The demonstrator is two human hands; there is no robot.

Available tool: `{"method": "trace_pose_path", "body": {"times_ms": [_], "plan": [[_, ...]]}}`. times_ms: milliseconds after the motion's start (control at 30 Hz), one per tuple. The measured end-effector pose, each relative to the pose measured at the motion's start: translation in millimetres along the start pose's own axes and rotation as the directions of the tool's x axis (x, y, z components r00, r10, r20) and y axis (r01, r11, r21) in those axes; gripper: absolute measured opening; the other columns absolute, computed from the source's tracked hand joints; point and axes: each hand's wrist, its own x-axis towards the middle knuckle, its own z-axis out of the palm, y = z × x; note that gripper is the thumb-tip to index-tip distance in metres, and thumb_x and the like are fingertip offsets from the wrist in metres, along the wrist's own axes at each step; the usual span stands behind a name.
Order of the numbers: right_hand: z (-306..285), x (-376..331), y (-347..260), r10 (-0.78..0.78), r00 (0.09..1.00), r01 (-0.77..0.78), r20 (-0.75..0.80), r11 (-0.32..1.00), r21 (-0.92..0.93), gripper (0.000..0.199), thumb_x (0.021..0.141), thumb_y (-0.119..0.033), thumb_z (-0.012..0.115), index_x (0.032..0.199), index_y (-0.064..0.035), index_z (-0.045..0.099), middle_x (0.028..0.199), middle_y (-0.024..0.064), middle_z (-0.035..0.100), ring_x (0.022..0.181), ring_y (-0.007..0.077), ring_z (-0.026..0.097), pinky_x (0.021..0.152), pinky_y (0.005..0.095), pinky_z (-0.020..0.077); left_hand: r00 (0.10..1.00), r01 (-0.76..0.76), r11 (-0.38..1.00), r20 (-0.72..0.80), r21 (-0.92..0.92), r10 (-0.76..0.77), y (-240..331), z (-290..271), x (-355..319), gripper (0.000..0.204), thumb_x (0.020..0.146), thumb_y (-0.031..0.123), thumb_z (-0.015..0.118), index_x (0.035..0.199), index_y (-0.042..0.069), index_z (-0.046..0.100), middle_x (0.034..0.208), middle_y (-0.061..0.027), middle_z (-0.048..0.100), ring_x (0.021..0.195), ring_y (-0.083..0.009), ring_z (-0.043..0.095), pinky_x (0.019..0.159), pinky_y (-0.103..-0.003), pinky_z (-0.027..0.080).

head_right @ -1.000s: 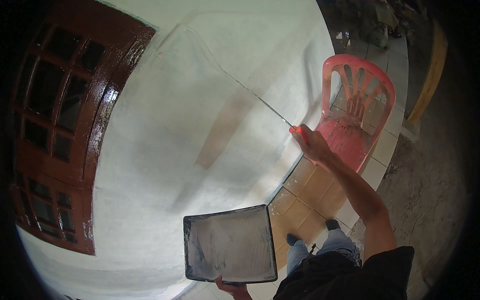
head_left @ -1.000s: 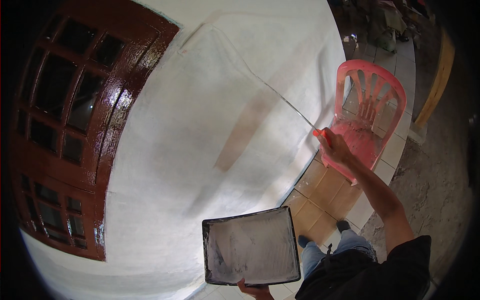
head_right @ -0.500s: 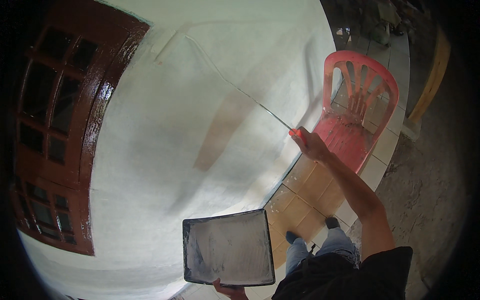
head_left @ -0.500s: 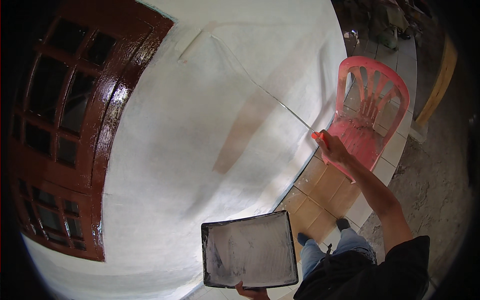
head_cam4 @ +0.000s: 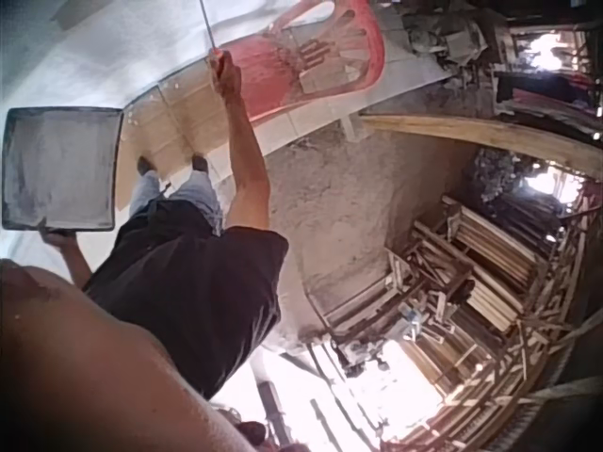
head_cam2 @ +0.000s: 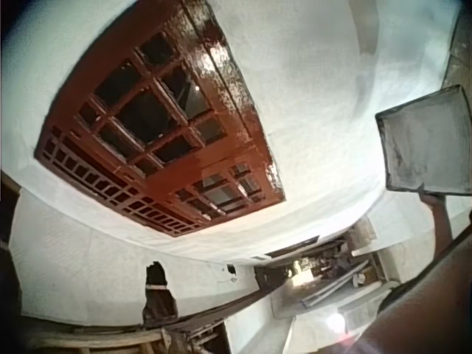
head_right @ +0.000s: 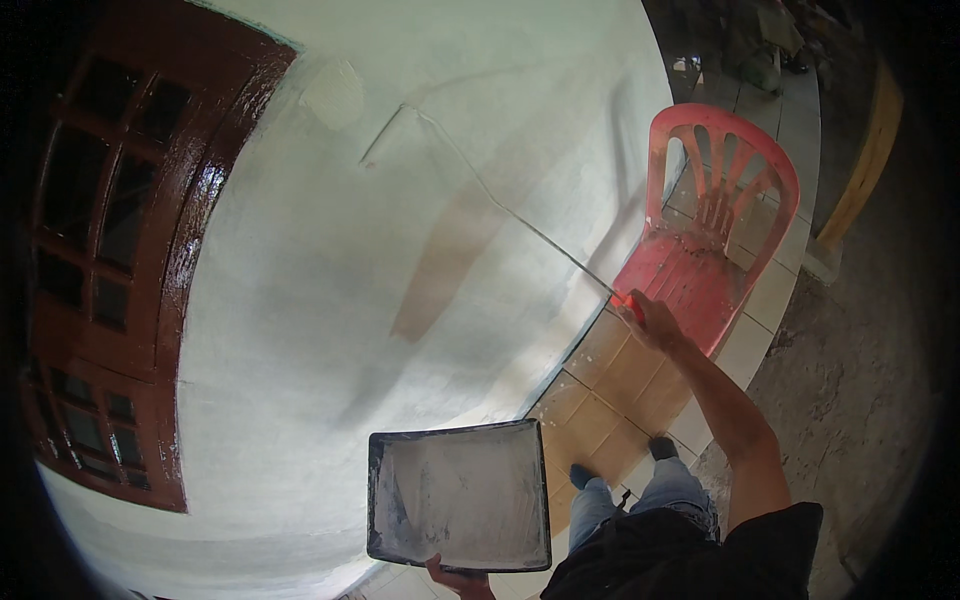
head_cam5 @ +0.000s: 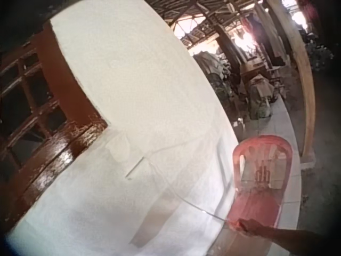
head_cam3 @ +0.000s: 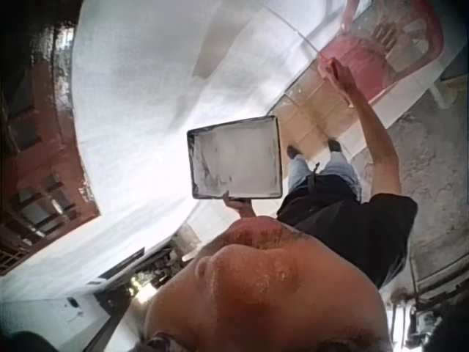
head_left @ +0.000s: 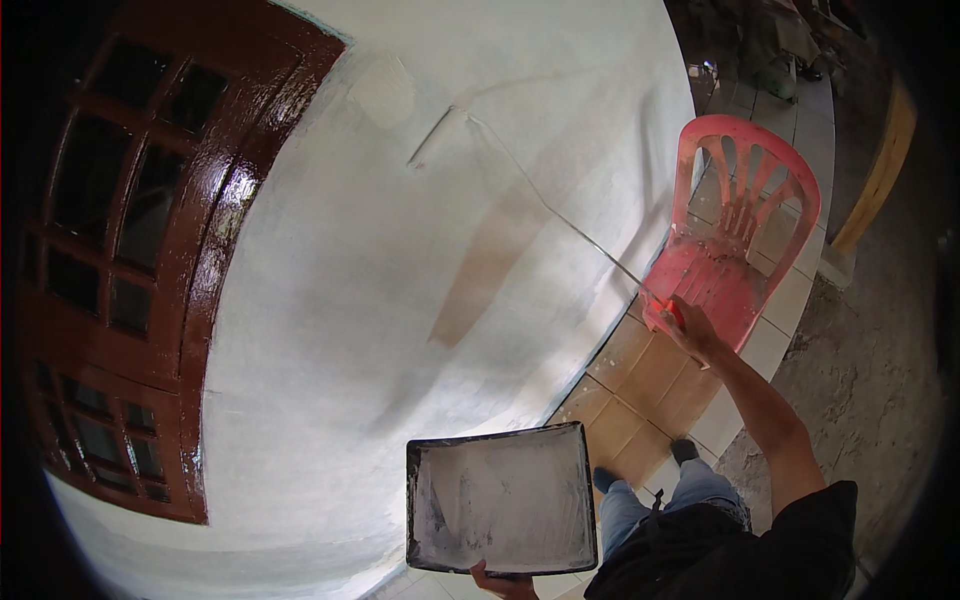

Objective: The person paints a white wall using a paint roller, dipping the roller into a paint tray to load it with paint before applying it to the wall.

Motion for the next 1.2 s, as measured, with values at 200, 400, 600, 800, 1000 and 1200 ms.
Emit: {"method": "trace_pose_path", "body": {"times_ms": [200,400,600,800,1000,1200], "plan": [[0.2,17.1,-20.7,-0.106,0.992,0.109,-0.067,0.993,0.042,0.031,0.094,-0.038,0.046,0.099,-0.0072,0.049,0.065,0.0183,0.058,0.062,0.0401,0.06,0.051,0.0439,0.0457,0.993,-0.096,0.988,-0.051,0.122,0.103,-7.2,1.4,-3.0,0.068,0.066,0.045,0.052,0.123,0.009,0.046,0.122,-0.0119,0.048,0.109,-0.0305,0.049,0.085,-0.046,0.043],[-10.0,62.3,-59.5,-0.054,0.998,0.056,-0.014,0.992,0.117,0.032,0.095,-0.037,0.045,0.101,-0.0055,0.049,0.056,0.0161,0.055,0.053,0.0356,0.059,0.046,0.0414,0.0431,0.996,-0.086,0.996,-0.037,-0.008,0.085,-7.7,5.1,-6.1,0.071,0.064,0.042,0.052,0.125,0.009,0.045,0.122,-0.0122,0.048,0.11,-0.0316,0.048,0.087,-0.048,0.042],[-9.0,79.4,-55.5,-0.146,0.989,0.147,-0.033,0.989,0.008,0.032,0.095,-0.036,0.044,0.101,-0.0048,0.047,0.056,0.0165,0.055,0.052,0.0357,0.058,0.045,0.0414,0.0424,0.975,-0.205,0.948,-0.037,0.243,0.221,-12.5,-5.2,3.8,0.072,0.064,0.042,0.051,0.127,0.008,0.044,0.123,-0.0123,0.047,0.113,-0.032,0.046,0.088,-0.048,0.041],[2.3,34.3,-11.9,0.056,0.996,-0.055,0.075,0.998,-0.017,0.035,0.095,-0.039,0.042,0.103,-0.005,0.046,0.064,0.0179,0.057,0.062,0.0404,0.06,0.048,0.0446,0.0432,0.998,-0.065,0.998,-0.022,-0.007,0.064,0.5,12.3,-9.0,0.071,0.065,0.042,0.051,0.127,0.008,0.044,0.123,-0.0122,0.048,0.113,-0.0312,0.047,0.088,-0.047,0.041],[7.3,1.0,18.6,0.134,0.989,-0.124,0.06,0.981,-0.147,0.038,0.093,-0.042,0.042,0.105,-0.0068,0.046,0.072,0.0216,0.061,0.069,0.0443,0.06,0.058,0.0503,0.0474,1.0,-0.002,1.0,0.003,-0.008,0.002,-0.4,7.8,0.4,0.07,0.065,0.047,0.051,0.125,0.011,0.046,0.128,-0.0134,0.044,0.114,-0.0308,0.045,0.086,-0.046,0.043],[-7.6,27.1,-20.3,-0.037,0.999,0.037,0.032,0.999,-0.004,0.032,0.094,-0.036,0.045,0.105,-0.006,0.046,0.058,0.0132,0.058,0.056,0.0282,0.064,0.05,0.0408,0.0486,0.969,-0.247,0.944,0.068,0.22,0.238,-13.2,-5.2,10.3,0.065,0.065,0.046,0.052,0.119,0.011,0.044,0.128,-0.0178,0.042,0.116,-0.0331,0.044,0.09,-0.047,0.041]]}}
